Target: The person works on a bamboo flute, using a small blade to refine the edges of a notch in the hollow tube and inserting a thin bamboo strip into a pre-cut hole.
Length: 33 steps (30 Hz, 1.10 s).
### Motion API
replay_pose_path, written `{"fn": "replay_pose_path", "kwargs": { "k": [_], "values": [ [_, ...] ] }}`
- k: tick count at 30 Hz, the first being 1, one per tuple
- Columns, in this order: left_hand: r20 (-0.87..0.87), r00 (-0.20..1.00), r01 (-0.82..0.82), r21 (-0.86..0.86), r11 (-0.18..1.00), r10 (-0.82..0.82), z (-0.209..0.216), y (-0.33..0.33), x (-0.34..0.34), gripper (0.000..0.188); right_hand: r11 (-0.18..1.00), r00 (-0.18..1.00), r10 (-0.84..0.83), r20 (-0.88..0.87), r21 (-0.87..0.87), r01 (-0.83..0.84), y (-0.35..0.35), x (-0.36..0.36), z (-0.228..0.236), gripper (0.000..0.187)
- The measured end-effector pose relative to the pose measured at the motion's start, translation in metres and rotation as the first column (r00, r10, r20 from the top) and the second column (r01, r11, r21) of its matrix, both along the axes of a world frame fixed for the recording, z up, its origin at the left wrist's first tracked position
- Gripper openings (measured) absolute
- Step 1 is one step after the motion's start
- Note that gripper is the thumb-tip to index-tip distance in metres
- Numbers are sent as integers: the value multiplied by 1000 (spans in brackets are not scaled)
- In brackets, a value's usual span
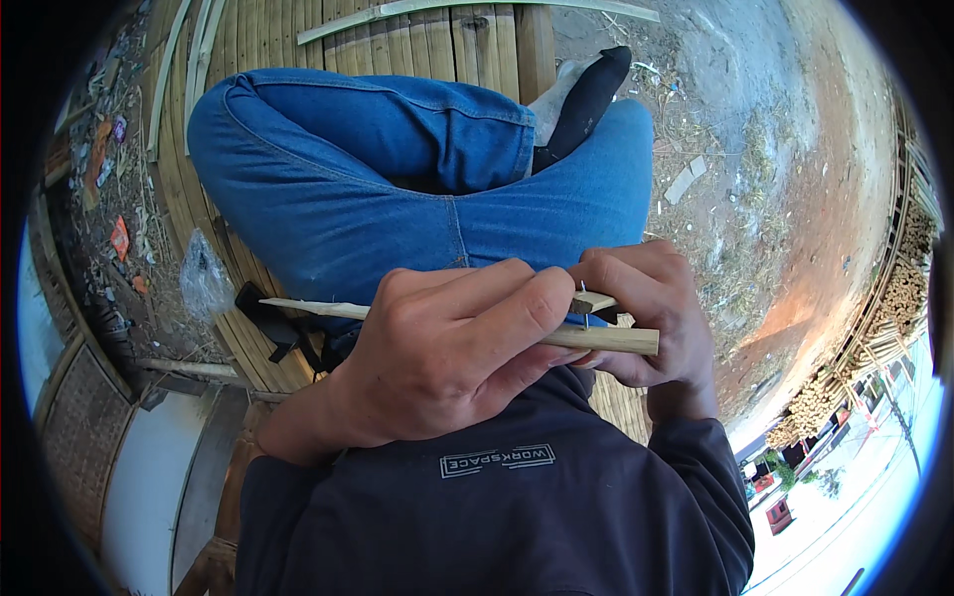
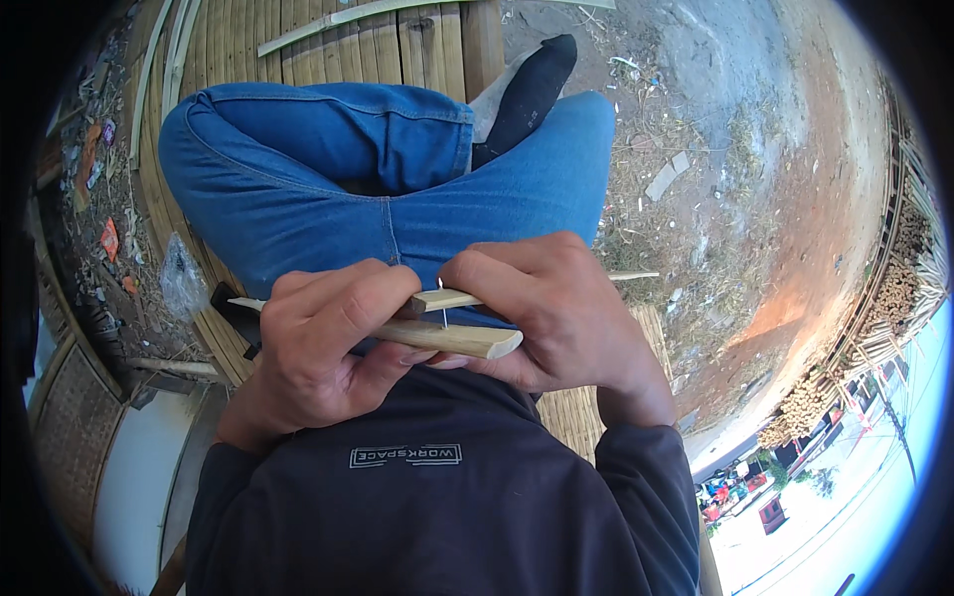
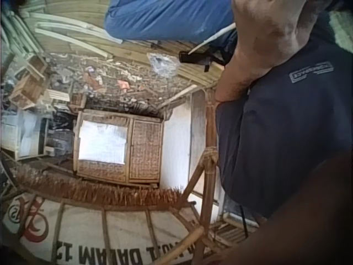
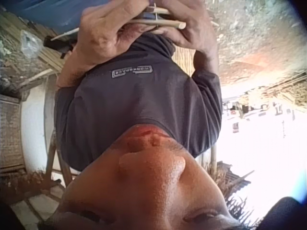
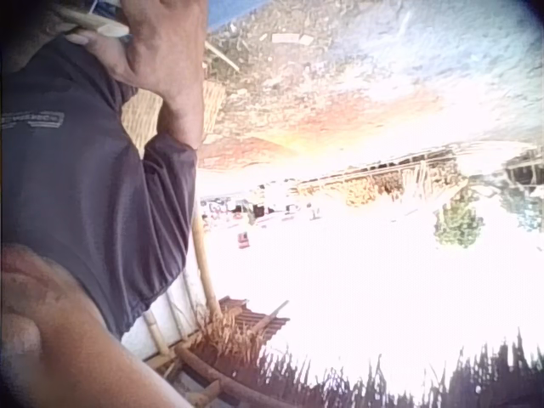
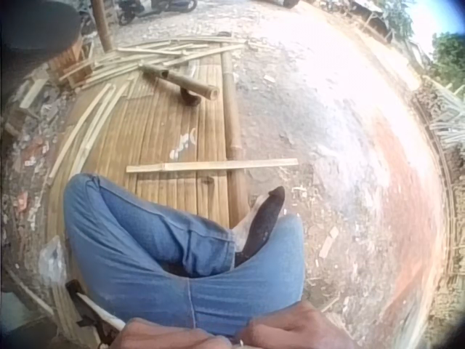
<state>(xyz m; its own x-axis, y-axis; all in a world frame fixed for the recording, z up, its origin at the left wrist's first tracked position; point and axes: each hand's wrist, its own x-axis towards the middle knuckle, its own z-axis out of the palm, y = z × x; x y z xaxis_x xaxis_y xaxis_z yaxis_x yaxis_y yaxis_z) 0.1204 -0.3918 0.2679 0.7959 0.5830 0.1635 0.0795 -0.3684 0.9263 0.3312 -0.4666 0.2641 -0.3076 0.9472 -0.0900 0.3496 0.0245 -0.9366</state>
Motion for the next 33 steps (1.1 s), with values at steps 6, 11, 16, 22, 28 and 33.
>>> {"fn": "replay_pose_path", "kwargs": {
  "k": [6,11,16,22,28,33],
  "values": [
    [-4,1000,-14,-33,999,14,2,-2,-1,31,1000,1000,1,-9,-13,-1,-1,-2,1,42],
    [4,999,-37,-20,999,38,-2,-4,-2,27,999,1000,-18,-3,-36,18,-5,-4,-2,43],
    [19,999,-38,-48,998,39,-5,-7,-3,32,998,1000,-8,20,-56,9,-7,-7,-1,45],
    [26,999,-27,13,1000,26,-12,-7,-6,33,998,999,35,-16,-47,-36,1,-4,-2,49],
    [7,999,-44,22,999,44,-11,-8,-6,32,999,999,30,-19,-35,-31,4,-4,-4,55],
    [-2,1000,-18,33,999,18,-10,-7,-5,33,998,1000,0,-16,-64,-1,4,-5,-2,59]
  ]
}}
